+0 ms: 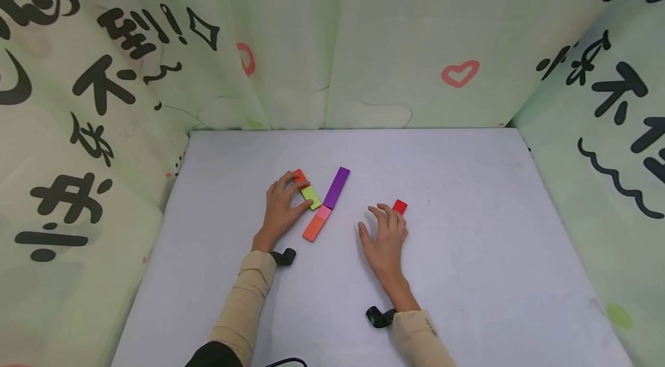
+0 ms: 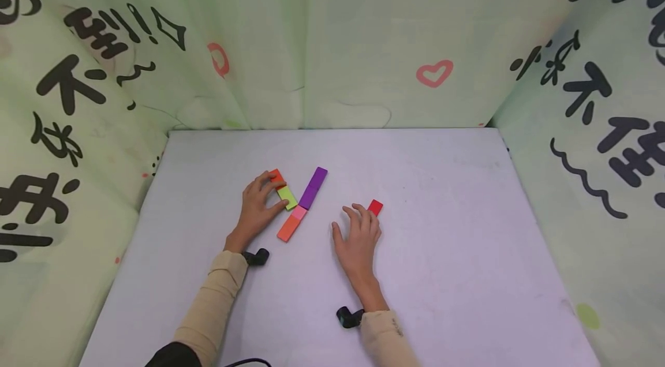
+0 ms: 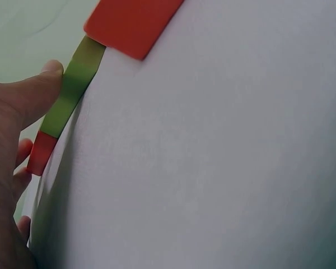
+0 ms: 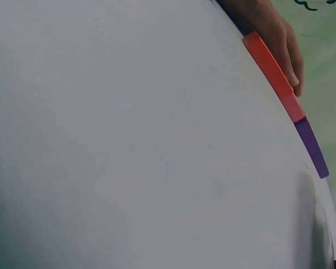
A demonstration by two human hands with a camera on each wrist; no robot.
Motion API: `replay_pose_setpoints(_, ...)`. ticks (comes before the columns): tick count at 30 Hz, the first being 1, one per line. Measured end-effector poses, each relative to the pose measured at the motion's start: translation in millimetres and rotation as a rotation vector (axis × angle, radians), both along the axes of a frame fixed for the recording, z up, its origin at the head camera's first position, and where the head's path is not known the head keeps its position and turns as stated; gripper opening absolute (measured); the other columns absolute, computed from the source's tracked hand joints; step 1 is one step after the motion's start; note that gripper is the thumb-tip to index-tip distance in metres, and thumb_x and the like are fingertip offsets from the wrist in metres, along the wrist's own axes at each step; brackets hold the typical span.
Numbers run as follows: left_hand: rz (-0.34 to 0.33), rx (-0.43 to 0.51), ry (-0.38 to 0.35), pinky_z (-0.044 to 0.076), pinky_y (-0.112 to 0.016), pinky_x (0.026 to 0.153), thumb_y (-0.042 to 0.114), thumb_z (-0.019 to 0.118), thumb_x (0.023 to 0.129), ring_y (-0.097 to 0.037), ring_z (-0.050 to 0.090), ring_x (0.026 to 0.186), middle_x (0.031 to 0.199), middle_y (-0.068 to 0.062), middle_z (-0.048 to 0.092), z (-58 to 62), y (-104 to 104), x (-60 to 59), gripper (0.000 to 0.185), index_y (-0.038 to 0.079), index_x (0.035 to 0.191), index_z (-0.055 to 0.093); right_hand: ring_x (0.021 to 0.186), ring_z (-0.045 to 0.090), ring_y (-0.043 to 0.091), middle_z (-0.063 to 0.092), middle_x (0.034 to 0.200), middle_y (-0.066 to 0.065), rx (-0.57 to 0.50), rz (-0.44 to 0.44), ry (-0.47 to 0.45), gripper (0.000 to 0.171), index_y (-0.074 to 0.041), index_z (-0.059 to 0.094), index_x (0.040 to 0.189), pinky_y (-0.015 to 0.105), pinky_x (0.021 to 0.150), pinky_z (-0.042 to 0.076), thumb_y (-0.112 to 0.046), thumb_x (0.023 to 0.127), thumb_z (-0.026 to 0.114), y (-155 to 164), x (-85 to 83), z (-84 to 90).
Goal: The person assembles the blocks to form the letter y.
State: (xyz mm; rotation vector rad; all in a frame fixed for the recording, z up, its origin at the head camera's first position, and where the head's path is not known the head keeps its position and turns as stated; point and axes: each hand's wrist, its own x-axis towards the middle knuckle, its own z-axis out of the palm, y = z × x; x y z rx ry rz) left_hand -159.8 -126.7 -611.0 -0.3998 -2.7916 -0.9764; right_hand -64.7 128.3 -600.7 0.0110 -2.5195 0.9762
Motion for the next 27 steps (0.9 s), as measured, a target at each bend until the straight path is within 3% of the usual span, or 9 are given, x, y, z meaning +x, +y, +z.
replay_pose_setpoints(11, 0.004, 0.005, -0.017, 0.020, -0.058, 0.118, 0.039, 0.075, 0.086, -0.026, 0.030, 0.149, 0.149, -0.005, 0.043, -1.3, 0, -1.0, 0.044, 0.024, 0.125, 0.064, 0.130, 0.038, 0.037, 0.053, 0.137, 0.016, -0.028, -0.065, 0.033, 0.042, -0.007, 0.062, 0.125, 0.058, 0.098, 0.028, -0.012, 0.085, 0.073, 26, -6.6, -4.7)
replay_pose_setpoints(19, 0.005, -0.008, -0.021, 0.020, -0.058, 0.119, 0.041, 0.074, 0.086, -0.025, 0.030, 0.149, 0.150, -0.005, 0.043, -1.7, 0, -0.9, 0.045, 0.024, 0.126, 0.063, 0.136, 0.040, 0.039, 0.045, 0.148, 0.019, -0.019, -0.051, -0.048, 0.048, -0.004, 0.056, 0.131, 0.061, 0.102, 0.029, -0.006, 0.086, 0.070, 48, -9.9, -4.6)
replay_pose_setpoints(27, 0.002, -0.004, -0.018, 0.020, -0.058, 0.119, 0.041, 0.075, 0.085, -0.025, 0.030, 0.149, 0.149, -0.005, 0.044, -1.5, 0, -1.4, 0.045, 0.024, 0.126, 0.063, 0.139, 0.037, 0.038, 0.043, 0.150, 0.017, 0.053, 0.039, -0.167, 0.055, -0.005, 0.049, 0.141, 0.061, 0.105, 0.029, -0.012, 0.090, 0.068, 65, -9.8, 0.5)
